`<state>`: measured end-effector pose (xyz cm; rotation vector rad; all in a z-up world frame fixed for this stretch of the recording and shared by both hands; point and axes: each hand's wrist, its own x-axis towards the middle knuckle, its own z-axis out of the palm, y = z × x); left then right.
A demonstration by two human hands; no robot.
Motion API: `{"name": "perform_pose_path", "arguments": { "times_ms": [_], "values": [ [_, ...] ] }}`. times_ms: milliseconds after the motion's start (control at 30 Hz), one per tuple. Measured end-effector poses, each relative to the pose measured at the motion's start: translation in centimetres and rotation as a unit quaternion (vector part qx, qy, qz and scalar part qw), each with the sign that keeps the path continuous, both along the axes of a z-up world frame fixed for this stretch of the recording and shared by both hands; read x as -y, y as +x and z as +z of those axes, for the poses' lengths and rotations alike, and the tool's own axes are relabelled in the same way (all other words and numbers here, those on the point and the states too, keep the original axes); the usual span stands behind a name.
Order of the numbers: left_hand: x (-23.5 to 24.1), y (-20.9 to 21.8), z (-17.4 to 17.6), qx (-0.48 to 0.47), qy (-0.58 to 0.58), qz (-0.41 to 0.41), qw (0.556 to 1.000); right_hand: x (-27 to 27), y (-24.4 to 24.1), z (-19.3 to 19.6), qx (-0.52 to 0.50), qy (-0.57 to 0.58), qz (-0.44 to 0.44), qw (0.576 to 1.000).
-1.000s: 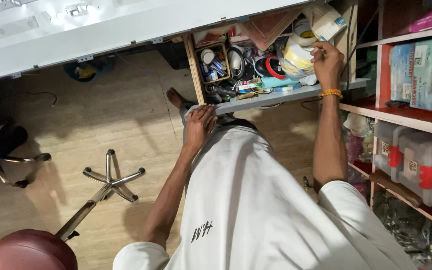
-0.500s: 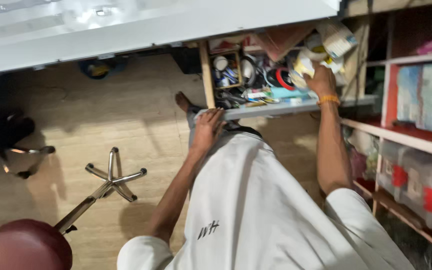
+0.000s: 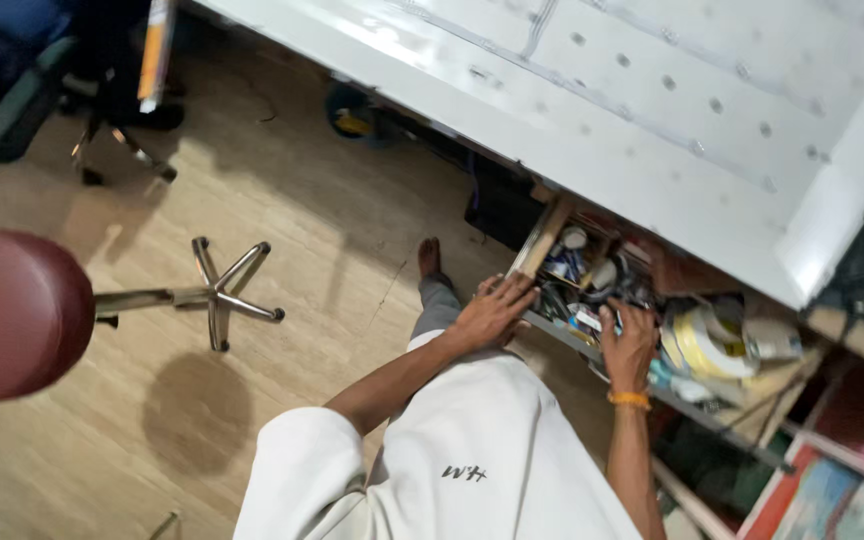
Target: The person secures a blue wire to the interior surface of a white appliance using clear tape. They retrieve tape from a drawer, apply it along the wire, and use pliers and a utility knife to cut the tape and adjust the wire.
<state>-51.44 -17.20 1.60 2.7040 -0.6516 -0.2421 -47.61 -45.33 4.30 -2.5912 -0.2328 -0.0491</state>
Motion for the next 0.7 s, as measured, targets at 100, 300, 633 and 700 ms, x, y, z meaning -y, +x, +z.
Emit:
{"name": "perform_pose_path", "arguments": {
  "times_ms": [100, 300, 633, 700],
  "values": [
    [0.0, 1.5, 0.6, 0.025, -0.045, 0.015, 0.999, -3.5, 0.9, 2.5, -0.010, 0.028, 0.034, 0.999],
    [-2.3, 6.2, 5.9, 0.095, -0.189, 0.050, 0.976, -9.5, 3.7, 8.6, 0.029, 0.096, 0.082, 0.992],
    [-32.5, 29.2, 13.5, 0.215, -0.186, 0.295, 0.912, -19.7, 17.8, 14.6, 0.125, 0.149, 0.114, 0.974],
    [-42.2, 36.8, 13.1, 0.333, -0.176, 0.231, 0.897, -22.8, 22.0, 14.6, 0.127, 0.150, 0.107, 0.975]
  ]
}}
